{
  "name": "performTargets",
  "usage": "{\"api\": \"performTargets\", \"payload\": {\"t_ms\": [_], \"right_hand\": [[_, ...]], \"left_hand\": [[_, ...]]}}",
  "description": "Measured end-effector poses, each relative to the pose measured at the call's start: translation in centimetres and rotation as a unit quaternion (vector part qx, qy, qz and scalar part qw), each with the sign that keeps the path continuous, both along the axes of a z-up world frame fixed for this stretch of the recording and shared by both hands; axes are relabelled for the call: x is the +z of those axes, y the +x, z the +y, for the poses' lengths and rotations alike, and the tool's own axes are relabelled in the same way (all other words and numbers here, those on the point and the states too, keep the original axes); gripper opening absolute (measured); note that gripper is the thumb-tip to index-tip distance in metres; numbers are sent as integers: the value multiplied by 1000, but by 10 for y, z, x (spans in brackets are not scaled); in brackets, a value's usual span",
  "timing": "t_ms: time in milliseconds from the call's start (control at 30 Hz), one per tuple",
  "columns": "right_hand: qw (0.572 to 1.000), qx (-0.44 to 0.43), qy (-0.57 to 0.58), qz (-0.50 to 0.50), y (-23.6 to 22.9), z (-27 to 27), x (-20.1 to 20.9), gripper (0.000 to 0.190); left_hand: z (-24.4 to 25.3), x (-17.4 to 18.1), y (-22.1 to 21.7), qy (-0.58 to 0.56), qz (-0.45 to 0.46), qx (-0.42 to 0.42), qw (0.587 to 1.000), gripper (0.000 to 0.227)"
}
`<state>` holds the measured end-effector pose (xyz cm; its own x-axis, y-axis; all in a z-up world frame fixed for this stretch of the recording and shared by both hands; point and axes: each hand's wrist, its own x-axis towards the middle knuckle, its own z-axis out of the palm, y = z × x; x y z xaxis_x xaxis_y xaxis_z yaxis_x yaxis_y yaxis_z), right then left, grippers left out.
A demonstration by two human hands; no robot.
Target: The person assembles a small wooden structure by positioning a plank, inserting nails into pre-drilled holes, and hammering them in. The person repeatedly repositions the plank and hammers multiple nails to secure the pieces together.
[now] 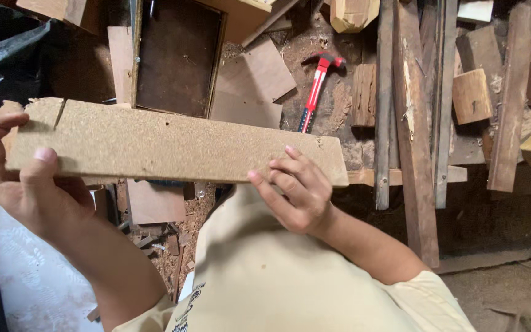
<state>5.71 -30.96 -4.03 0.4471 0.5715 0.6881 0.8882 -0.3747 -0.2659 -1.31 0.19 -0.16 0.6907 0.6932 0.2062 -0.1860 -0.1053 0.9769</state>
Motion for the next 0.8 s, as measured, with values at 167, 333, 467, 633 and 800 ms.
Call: {"api": "performTargets", "payload": {"t_ms": [167, 333, 467, 633, 800], "right_hand": [[999, -14, -5, 28, -18, 3, -19, 33], [999, -35, -7, 30, -18, -5, -41, 33], [997, -73, -9, 37, -11, -18, -43, 55], [983, -148, -94, 62, 4, -26, -26, 107], [968, -143, -119, 170, 13, -45, -14, 99]], "left_hand": [[24, -34, -10, -72, -62, -76, 993, 46], [50, -67, -17, -143, -60, -94, 984, 50], [48, -77, -22, -189, -92, -105, 972, 49], [43, -67, -19, -212, -109, -97, 966, 55], [35, -56, -14, -193, -112, -116, 968, 53]]}}
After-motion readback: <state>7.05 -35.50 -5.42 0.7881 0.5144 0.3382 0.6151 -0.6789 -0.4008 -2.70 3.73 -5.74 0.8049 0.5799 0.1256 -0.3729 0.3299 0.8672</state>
